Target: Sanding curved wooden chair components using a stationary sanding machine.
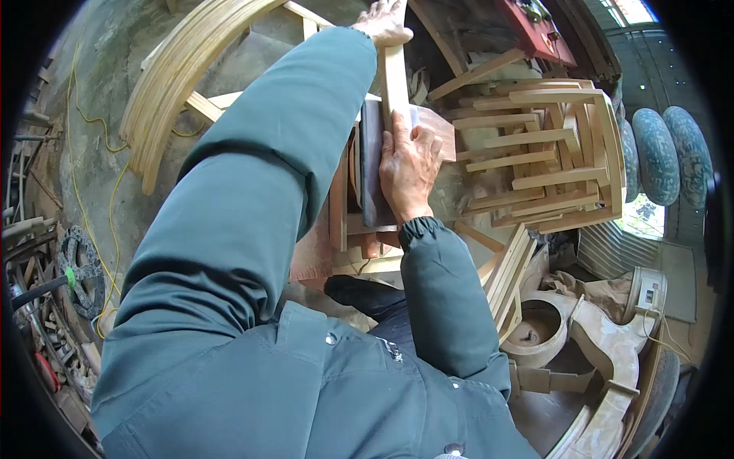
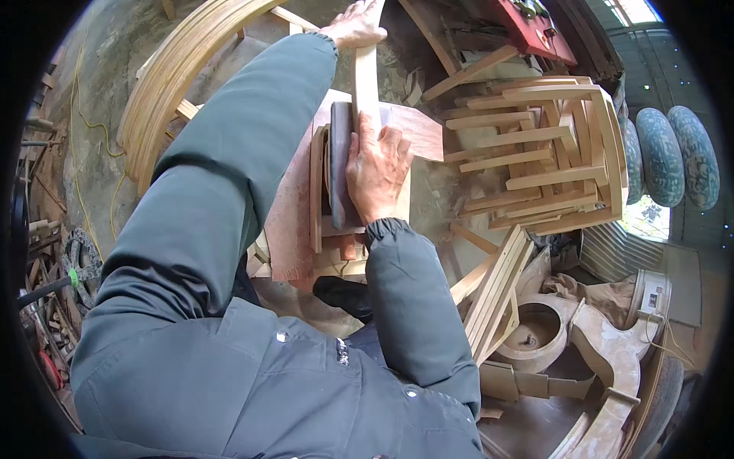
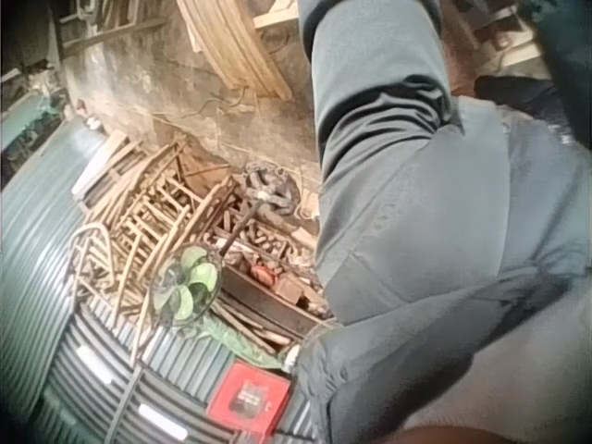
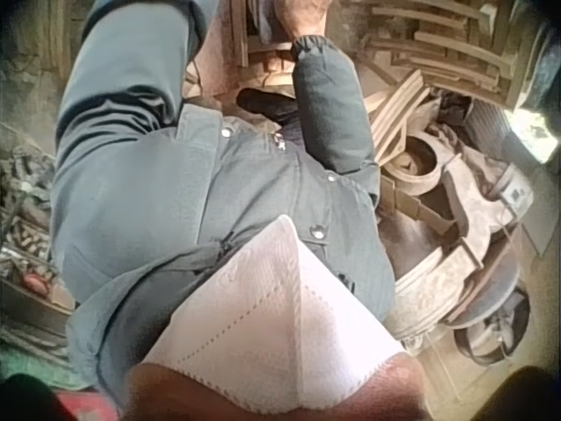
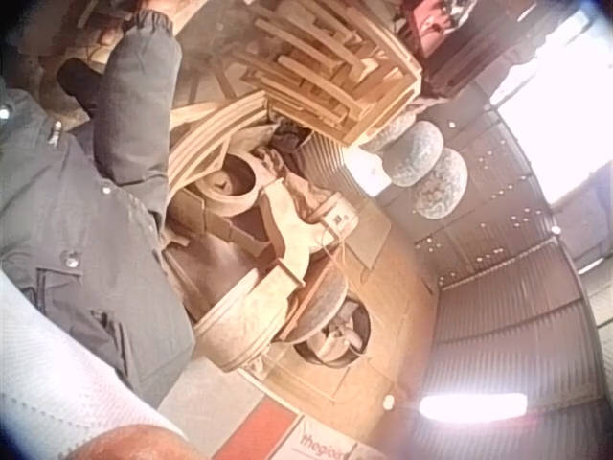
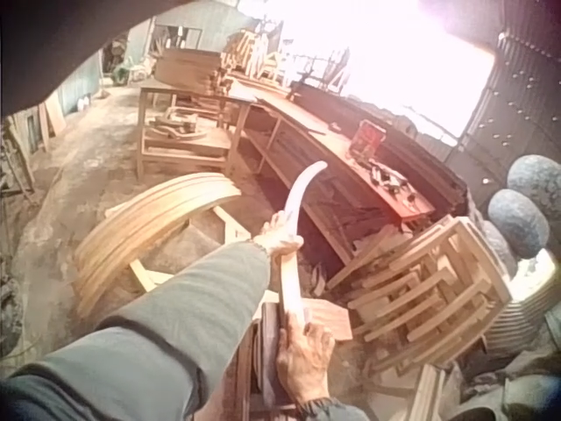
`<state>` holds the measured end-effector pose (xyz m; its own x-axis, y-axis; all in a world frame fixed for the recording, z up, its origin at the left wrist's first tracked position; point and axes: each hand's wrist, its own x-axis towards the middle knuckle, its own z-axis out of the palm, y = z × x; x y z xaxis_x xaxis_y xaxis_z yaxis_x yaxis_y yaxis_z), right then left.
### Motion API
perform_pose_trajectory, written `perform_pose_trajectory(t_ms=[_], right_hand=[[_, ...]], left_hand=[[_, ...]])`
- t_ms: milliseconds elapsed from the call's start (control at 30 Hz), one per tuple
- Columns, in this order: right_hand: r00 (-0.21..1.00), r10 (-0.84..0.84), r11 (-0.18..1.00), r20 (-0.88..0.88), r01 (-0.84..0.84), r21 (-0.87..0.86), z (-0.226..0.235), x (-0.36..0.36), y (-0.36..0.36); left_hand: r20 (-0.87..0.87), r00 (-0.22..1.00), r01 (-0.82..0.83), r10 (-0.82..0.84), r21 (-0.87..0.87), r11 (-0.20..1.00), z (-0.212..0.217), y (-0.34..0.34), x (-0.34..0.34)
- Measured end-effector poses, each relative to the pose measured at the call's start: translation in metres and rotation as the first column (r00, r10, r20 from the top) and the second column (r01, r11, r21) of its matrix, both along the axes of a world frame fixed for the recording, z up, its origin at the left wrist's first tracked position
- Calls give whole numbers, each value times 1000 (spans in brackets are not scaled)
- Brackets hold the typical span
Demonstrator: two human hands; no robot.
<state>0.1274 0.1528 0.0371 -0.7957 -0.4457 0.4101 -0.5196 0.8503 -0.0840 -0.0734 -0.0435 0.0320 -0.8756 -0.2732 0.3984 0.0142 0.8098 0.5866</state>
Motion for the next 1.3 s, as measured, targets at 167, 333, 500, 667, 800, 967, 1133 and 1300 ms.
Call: perform_pose_trajectory(t_ms=[167, 333, 500, 667, 800, 967, 1133, 1300], right_hand=[[996, 15, 1000, 84, -14, -13, -2, 26, 6], [1000, 3, 998, 24, -5, 60, -9, 65, 46], [998, 38, 998, 56, -40, 41, -4, 130, 83], [996, 58, 998, 65, -59, 10, -10, 212, 138], [986, 95, 993, 138, -85, -76, -8, 293, 183], [978, 82, 995, 190, -70, -73, -6, 355, 221], [981, 100, 990, 168, -82, -113, -4, 322, 203], [985, 97, 989, 143, -79, -126, 0, 252, 151]], left_hand=[[222, 974, 47, -39, -33, 998, -10, -18, -2], [294, 951, 106, -94, -28, 994, 9, 18, 50], [344, 936, 91, -72, -40, 995, 7, 44, 118], [339, 939, 123, -59, -171, 978, 3, 104, 206], [338, 938, 166, -77, -241, 956, 2, 151, 290], [315, 935, 202, -163, -95, 975, -2, 190, 356], [291, 948, 176, -126, -149, 973, -5, 176, 317], [265, 958, 159, -114, -154, 975, -7, 129, 240]])
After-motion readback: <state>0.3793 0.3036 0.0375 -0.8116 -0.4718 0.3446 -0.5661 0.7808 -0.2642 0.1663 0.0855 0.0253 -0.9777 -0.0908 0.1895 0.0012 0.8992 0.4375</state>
